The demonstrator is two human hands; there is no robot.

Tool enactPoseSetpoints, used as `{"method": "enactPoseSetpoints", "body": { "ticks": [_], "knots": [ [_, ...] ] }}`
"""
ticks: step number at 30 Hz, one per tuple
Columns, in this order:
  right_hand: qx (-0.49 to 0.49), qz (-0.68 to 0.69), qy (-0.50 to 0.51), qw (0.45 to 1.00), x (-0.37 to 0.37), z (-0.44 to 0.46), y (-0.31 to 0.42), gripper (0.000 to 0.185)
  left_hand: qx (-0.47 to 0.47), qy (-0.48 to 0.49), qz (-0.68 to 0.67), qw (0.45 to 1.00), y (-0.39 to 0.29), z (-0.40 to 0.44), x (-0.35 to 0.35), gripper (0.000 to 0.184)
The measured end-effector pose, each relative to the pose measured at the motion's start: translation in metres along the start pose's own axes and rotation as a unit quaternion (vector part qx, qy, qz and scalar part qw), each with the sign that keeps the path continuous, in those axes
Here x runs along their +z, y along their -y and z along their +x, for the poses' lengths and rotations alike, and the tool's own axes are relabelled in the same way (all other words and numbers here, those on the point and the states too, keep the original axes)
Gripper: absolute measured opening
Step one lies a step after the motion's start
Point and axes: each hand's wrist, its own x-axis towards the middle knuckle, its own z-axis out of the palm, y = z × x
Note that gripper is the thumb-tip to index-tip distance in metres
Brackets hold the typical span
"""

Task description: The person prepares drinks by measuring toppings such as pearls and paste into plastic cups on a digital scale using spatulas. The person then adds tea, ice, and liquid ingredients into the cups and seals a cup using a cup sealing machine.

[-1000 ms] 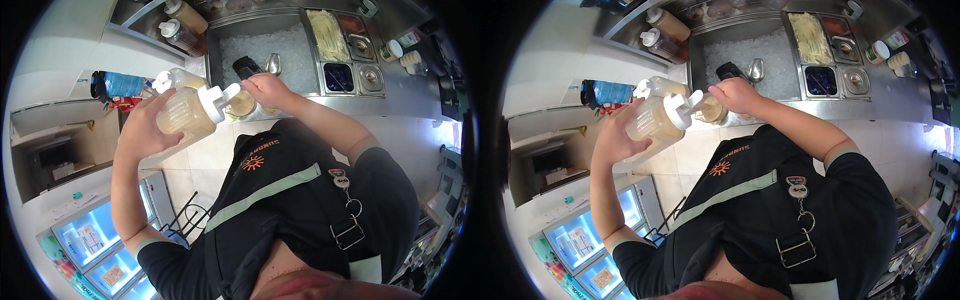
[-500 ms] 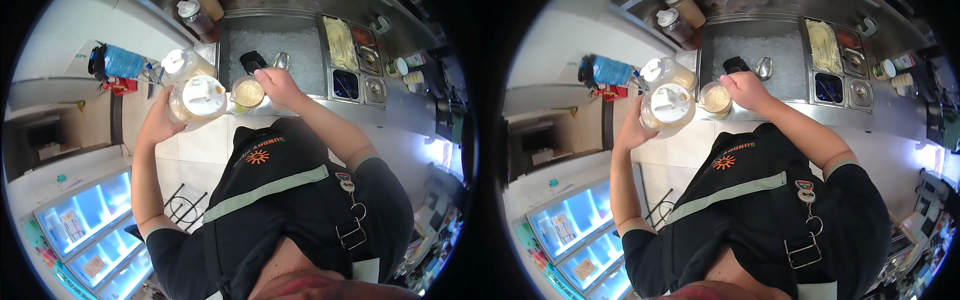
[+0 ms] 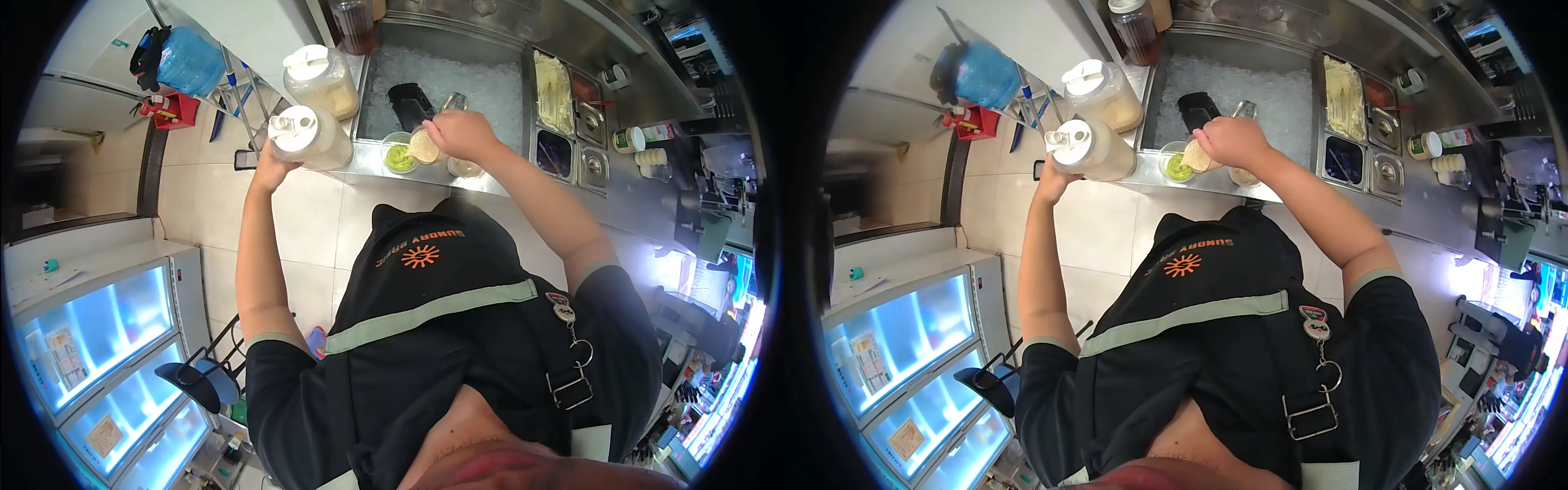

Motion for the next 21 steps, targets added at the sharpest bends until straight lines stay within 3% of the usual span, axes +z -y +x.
{"method": "enactPoseSetpoints", "body": {
  "ticks": [1,3,5,8,9,11,12,15,17,21],
  "knots": [
    [-0.002,-0.039,0.031,0.999,0.002,0.002,0.003,0.045,0.001,0.001,-0.004,1.0,0.004,-0.001,-0.003,0.104],
    [-0.005,-0.065,0.055,0.996,0.002,0.006,0.013,0.045,0.121,-0.051,0.179,0.975,-0.015,-0.015,-0.006,0.11],
    [0.0,-0.1,0.072,0.992,-0.004,0.012,0.015,0.046,0.17,-0.054,0.098,0.979,-0.036,-0.031,0.002,0.109],
    [0.016,-0.096,0.147,0.984,-0.001,0.021,0.023,0.048,0.331,-0.22,0.314,0.862,-0.064,-0.049,0.032,0.092],
    [0.016,-0.098,0.149,0.984,0.0,0.023,0.027,0.048,0.33,-0.221,0.311,0.864,-0.067,-0.05,0.037,0.092],
    [0.024,-0.108,0.177,0.978,-0.004,0.03,0.037,0.047,0.34,-0.211,0.423,0.813,-0.074,-0.049,0.043,0.085],
    [0.022,-0.11,0.176,0.978,-0.008,0.033,0.043,0.047,0.378,-0.217,0.432,0.789,-0.078,-0.046,0.048,0.073],
    [0.0,-0.104,0.185,0.977,-0.008,0.042,0.055,0.033,0.415,-0.187,0.484,0.747,-0.079,-0.041,0.05,0.062],
    [-0.029,-0.155,0.214,0.964,0.003,0.051,0.06,0.019,0.424,-0.2,0.469,0.748,-0.079,-0.04,0.051,0.056],
    [-0.042,-0.147,0.218,0.964,0.007,0.058,0.075,0.018,0.43,-0.189,0.474,0.745,-0.078,-0.04,0.05,0.058]
  ]
}}
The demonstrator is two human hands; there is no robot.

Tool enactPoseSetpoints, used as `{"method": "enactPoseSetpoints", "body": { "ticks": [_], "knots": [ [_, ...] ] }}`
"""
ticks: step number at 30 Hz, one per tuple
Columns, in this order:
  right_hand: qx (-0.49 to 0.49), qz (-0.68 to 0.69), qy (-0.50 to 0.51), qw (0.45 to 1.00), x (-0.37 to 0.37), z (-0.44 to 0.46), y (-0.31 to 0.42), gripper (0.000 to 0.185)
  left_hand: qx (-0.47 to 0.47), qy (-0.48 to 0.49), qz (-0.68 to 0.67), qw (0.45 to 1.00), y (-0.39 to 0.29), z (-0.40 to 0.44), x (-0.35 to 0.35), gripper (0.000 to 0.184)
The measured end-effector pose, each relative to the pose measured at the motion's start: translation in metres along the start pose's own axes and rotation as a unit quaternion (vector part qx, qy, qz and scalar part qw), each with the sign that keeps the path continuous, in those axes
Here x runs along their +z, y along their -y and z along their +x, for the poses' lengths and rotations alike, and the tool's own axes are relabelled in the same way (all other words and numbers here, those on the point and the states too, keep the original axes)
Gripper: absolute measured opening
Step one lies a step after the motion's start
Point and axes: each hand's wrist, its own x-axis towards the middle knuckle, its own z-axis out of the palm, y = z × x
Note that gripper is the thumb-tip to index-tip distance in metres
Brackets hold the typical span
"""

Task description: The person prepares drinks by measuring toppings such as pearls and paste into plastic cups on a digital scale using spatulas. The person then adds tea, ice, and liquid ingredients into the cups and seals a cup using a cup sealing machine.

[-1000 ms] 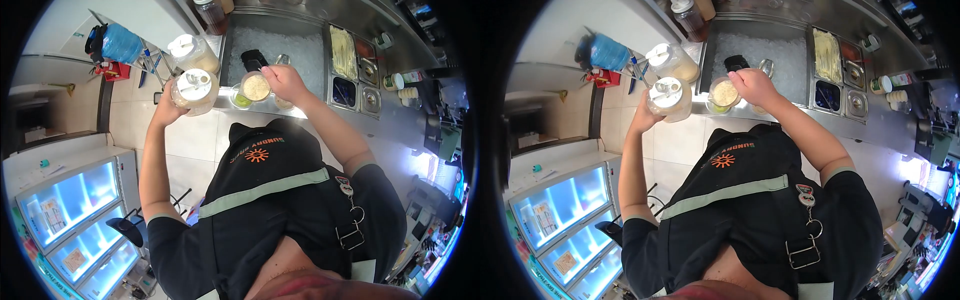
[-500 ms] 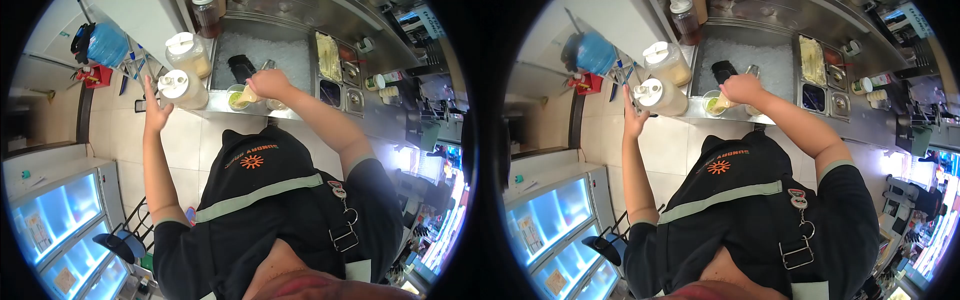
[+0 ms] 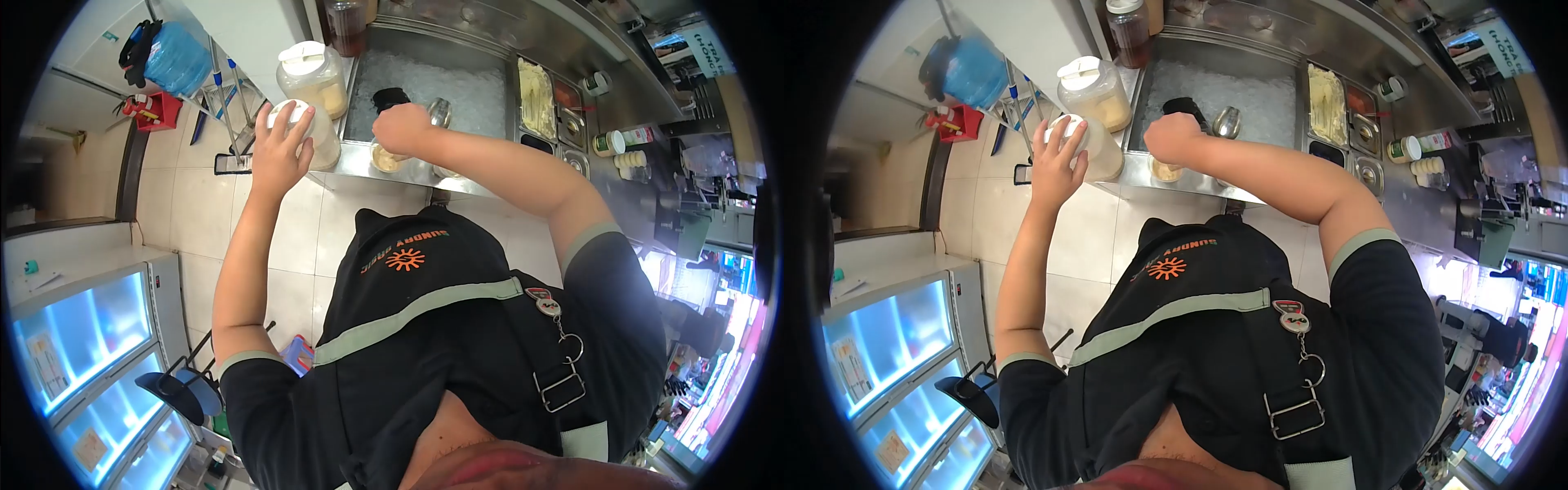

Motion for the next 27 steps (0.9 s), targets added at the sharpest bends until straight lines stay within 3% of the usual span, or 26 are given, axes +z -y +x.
{"method": "enactPoseSetpoints", "body": {
  "ticks": [2,4,7,8,9,10,12,15,16,19,20,21,23,27],
  "knots": [
    [-0.004,-0.003,0.002,1.0,0.002,0.004,0.001,0.019,-0.007,0.008,0.0,1.0,-0.004,0.001,-0.006,0.058],
    [-0.001,0.015,0.008,1.0,-0.012,-0.008,-0.004,0.022,-0.051,0.029,0.105,0.993,-0.026,0.005,-0.021,0.058],
    [-0.002,0.063,-0.006,0.998,-0.002,-0.019,-0.035,0.03,-0.038,-0.162,-0.096,0.981,-0.053,-0.035,0.013,0.054],
    [-0.011,0.089,-0.027,0.996,0.009,-0.02,-0.049,0.036,-0.085,-0.171,-0.256,0.948,-0.069,-0.053,0.036,0.051],
    [-0.009,0.089,-0.027,0.996,0.021,-0.02,-0.067,0.036,-0.206,-0.138,-0.349,0.904,-0.092,-0.076,0.063,0.05],
    [-0.03,0.138,-0.055,0.988,0.037,-0.02,-0.084,0.035,-0.263,-0.088,-0.33,0.902,-0.104,-0.092,0.086,0.053],
    [-0.035,0.183,-0.092,0.978,0.061,-0.021,-0.107,0.035,-0.348,-0.01,-0.394,0.85,-0.12,-0.116,0.142,0.077],
    [-0.071,0.346,-0.045,0.934,0.066,-0.033,-0.155,0.025,-0.36,-0.007,-0.433,0.826,-0.14,-0.093,0.184,0.105],
    [-0.057,0.342,-0.049,0.937,0.065,-0.04,-0.175,0.025,-0.367,-0.022,-0.432,0.823,-0.144,-0.084,0.187,0.112],
    [-0.027,0.258,-0.224,0.939,0.065,-0.039,-0.253,0.02,-0.38,-0.047,-0.457,0.802,-0.15,-0.072,0.196,0.109],
    [0.001,0.219,-0.211,0.953,0.052,-0.035,-0.284,0.019,-0.39,-0.046,-0.471,0.79,-0.151,-0.072,0.201,0.107],
    [0.028,0.179,-0.198,0.963,0.037,-0.031,-0.316,0.018,-0.385,-0.055,-0.435,0.812,-0.156,-0.068,0.2,0.102],
    [0.057,0.113,-0.239,0.963,0.028,-0.006,-0.387,0.018,-0.399,-0.082,-0.44,0.8,-0.162,-0.067,0.207,0.102],
    [0.117,0.099,-0.293,0.944,0.024,0.059,-0.493,0.033,-0.449,-0.15,-0.445,0.76,-0.169,-0.047,0.196,0.103]
  ]
}}
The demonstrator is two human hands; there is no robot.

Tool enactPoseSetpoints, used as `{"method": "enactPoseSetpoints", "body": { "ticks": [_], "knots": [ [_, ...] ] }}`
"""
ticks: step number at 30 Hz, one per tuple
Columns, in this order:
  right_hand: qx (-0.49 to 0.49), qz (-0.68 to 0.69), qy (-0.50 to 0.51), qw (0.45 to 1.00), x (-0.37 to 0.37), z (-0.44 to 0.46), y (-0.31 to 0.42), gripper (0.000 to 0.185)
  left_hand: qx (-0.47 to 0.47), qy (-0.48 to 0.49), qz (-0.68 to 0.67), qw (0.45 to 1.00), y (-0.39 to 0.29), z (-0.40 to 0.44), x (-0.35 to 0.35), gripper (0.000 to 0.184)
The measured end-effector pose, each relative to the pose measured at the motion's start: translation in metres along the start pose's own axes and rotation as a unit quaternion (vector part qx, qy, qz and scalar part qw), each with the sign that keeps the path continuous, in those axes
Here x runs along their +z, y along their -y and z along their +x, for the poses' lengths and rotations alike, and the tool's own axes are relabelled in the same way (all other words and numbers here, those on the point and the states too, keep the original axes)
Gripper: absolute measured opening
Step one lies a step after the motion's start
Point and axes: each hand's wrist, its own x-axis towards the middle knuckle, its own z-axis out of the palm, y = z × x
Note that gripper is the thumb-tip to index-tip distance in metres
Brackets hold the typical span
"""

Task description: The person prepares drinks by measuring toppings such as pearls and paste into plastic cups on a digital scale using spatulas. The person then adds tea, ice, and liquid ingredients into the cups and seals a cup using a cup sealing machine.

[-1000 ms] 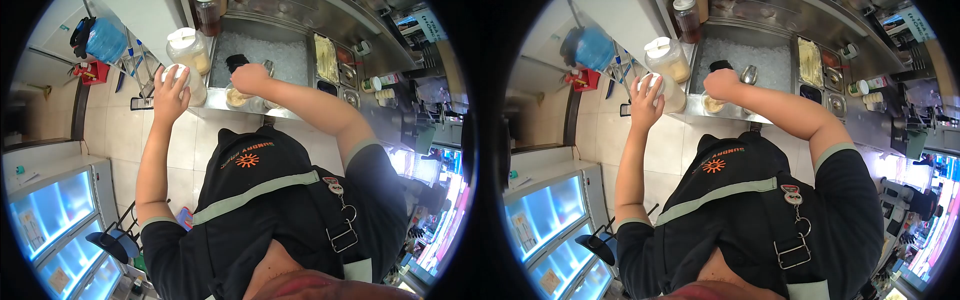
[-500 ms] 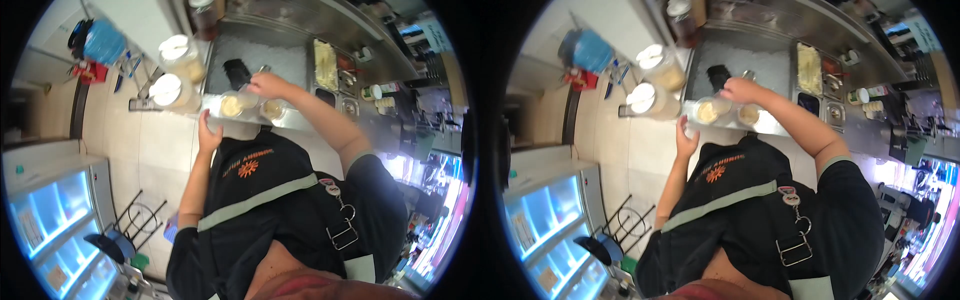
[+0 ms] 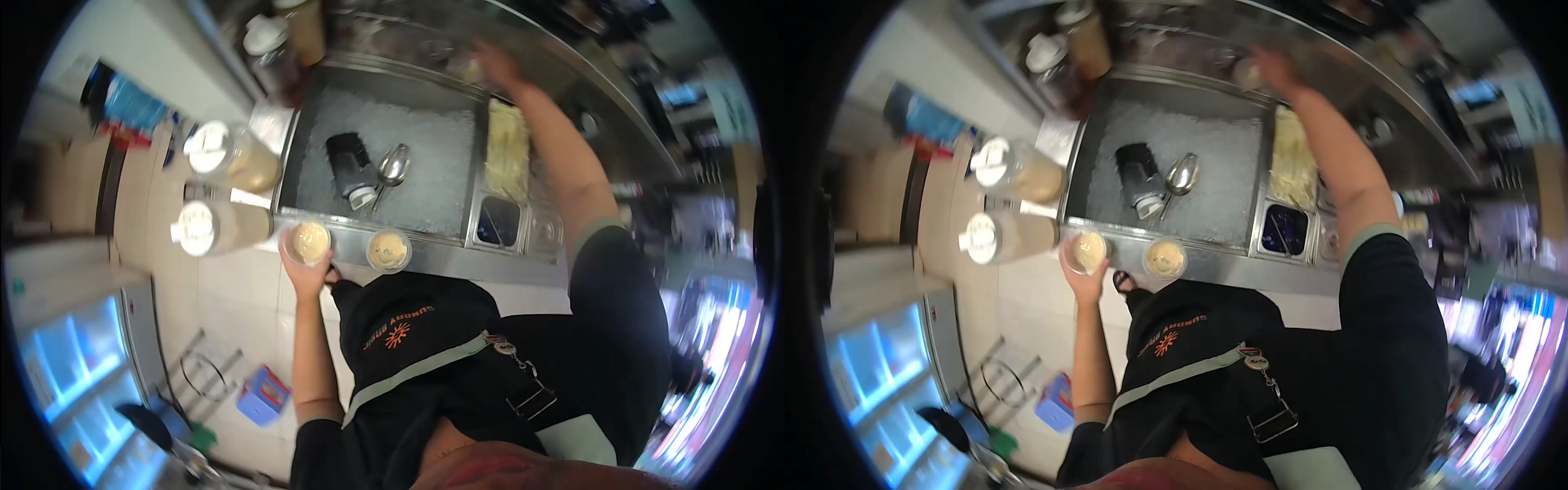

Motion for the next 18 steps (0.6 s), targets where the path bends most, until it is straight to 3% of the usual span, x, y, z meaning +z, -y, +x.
{"method": "enactPoseSetpoints", "body": {
  "ticks": [1,2,3,5,6,7,8,9,11,12,13,15,17,18],
  "knots": [
    [-0.078,0.094,-0.029,0.992,0.031,0.02,-0.055,0.041,-0.004,-0.02,-0.015,1.0,-0.024,0.004,0.0,0.104],
    [-0.019,0.172,0.0,0.985,0.067,0.046,-0.102,0.043,0.007,-0.028,-0.016,0.999,-0.049,0.009,-0.002,0.105],
    [-0.011,0.061,0.036,0.997,0.054,0.057,-0.086,0.045,0.016,-0.036,-0.011,0.999,-0.076,0.016,-0.006,0.107],
    [-0.157,-0.054,-0.004,0.986,0.086,0.081,-0.135,0.051,0.022,-0.044,-0.055,0.997,-0.137,0.027,-0.018,0.108],
    [-0.23,-0.048,-0.03,0.971,0.114,0.104,-0.168,0.054,0.025,-0.041,-0.081,0.996,-0.168,0.031,-0.023,0.106],
    [-0.079,-0.028,0.103,0.991,0.095,0.101,-0.129,0.055,0.036,-0.034,-0.109,0.993,-0.196,0.036,-0.026,0.104],
    [-0.014,0.043,0.12,0.992,0.112,0.109,-0.139,0.056,0.037,-0.03,-0.126,0.991,-0.225,0.04,-0.028,0.101],
    [-0.046,0.142,0.125,0.981,0.131,0.115,-0.159,0.057,0.044,-0.023,-0.145,0.988,-0.249,0.043,-0.031,0.097],
    [-0.094,0.173,0.097,0.976,0.139,0.123,-0.153,0.053,0.069,-0.019,-0.146,0.987,-0.283,0.051,-0.039,0.093],
    [-0.065,0.14,0.102,0.983,0.14,0.125,-0.152,0.054,0.079,0.01,-0.168,0.983,-0.296,0.051,-0.041,0.088],
    [-0.034,0.105,0.107,0.988,0.141,0.128,-0.152,0.055,0.087,-0.003,-0.149,0.985,-0.307,0.049,-0.041,0.088],
    [-0.042,0.178,0.116,0.976,0.153,0.135,-0.159,0.057,0.071,-0.052,-0.189,0.978,-0.325,0.05,-0.04,0.079],
    [-0.079,0.058,0.03,0.995,0.138,0.119,-0.14,0.058,0.073,-0.105,-0.16,0.979,-0.343,0.055,-0.027,0.074],
    [-0.059,0.116,-0.018,0.991,0.118,0.099,-0.11,0.052,0.063,-0.156,-0.136,0.976,-0.352,0.058,-0.02,0.069]
  ]
}}
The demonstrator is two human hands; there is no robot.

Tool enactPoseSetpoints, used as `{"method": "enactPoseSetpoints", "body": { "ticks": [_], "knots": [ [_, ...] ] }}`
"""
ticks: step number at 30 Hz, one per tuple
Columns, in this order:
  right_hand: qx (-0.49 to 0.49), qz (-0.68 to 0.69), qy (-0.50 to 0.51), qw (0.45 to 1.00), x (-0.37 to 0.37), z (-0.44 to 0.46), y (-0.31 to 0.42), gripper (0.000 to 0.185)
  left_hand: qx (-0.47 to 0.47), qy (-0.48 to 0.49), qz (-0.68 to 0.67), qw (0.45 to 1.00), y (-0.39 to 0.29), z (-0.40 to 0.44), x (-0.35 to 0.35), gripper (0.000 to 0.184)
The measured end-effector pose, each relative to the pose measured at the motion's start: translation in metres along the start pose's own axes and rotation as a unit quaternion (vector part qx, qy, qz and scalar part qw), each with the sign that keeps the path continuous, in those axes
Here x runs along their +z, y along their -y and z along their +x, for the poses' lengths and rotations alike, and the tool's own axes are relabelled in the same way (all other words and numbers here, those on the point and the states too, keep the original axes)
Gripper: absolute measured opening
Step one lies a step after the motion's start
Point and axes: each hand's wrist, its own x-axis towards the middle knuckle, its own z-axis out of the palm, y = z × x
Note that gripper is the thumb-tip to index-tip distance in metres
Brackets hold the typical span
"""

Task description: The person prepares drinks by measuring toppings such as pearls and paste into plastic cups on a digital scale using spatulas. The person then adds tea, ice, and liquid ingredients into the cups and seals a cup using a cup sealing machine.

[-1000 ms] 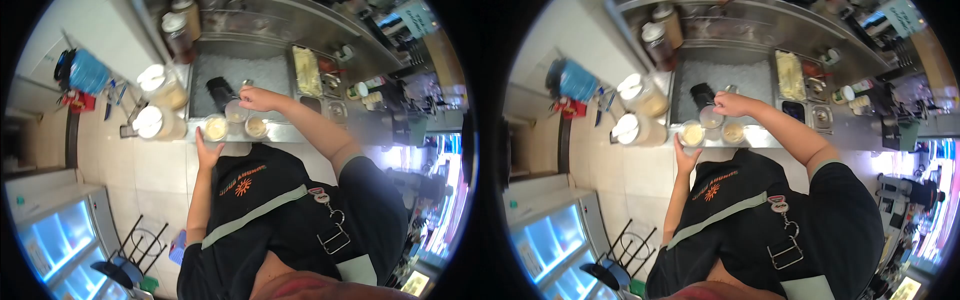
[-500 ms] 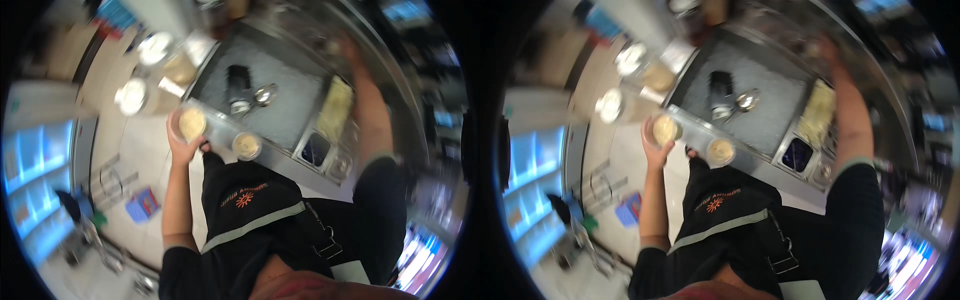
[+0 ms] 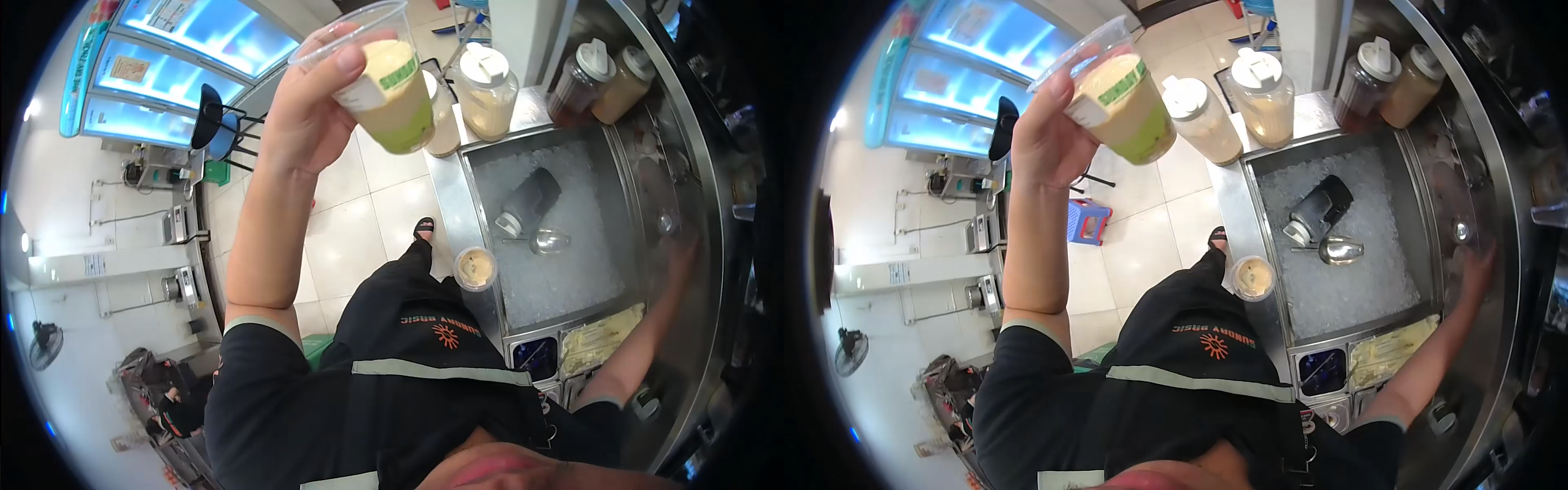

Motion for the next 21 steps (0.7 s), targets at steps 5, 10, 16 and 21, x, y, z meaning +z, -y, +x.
{"method": "enactPoseSetpoints", "body": {
  "ticks": [5,10,16,21],
  "knots": [
    [0.087,0.379,-0.071,0.918,0.095,-0.145,0.151,0.015,-0.008,-0.127,0.055,0.99,-0.013,0.013,0.012,0.042],
    [0.46,0.291,0.548,0.635,0.249,-0.266,0.237,0.073,-0.014,-0.067,0.051,0.996,-0.026,0.033,0.015,0.035],
    [0.542,0.647,0.48,0.239,0.352,-0.295,0.225,0.066,-0.052,-0.159,0.118,0.979,-0.038,0.043,0.014,0.039],
    [0.716,0.618,0.158,0.285,0.321,-0.29,0.24,0.056,-0.054,-0.176,0.134,0.974,-0.042,0.046,0.005,0.041]
  ]
}}
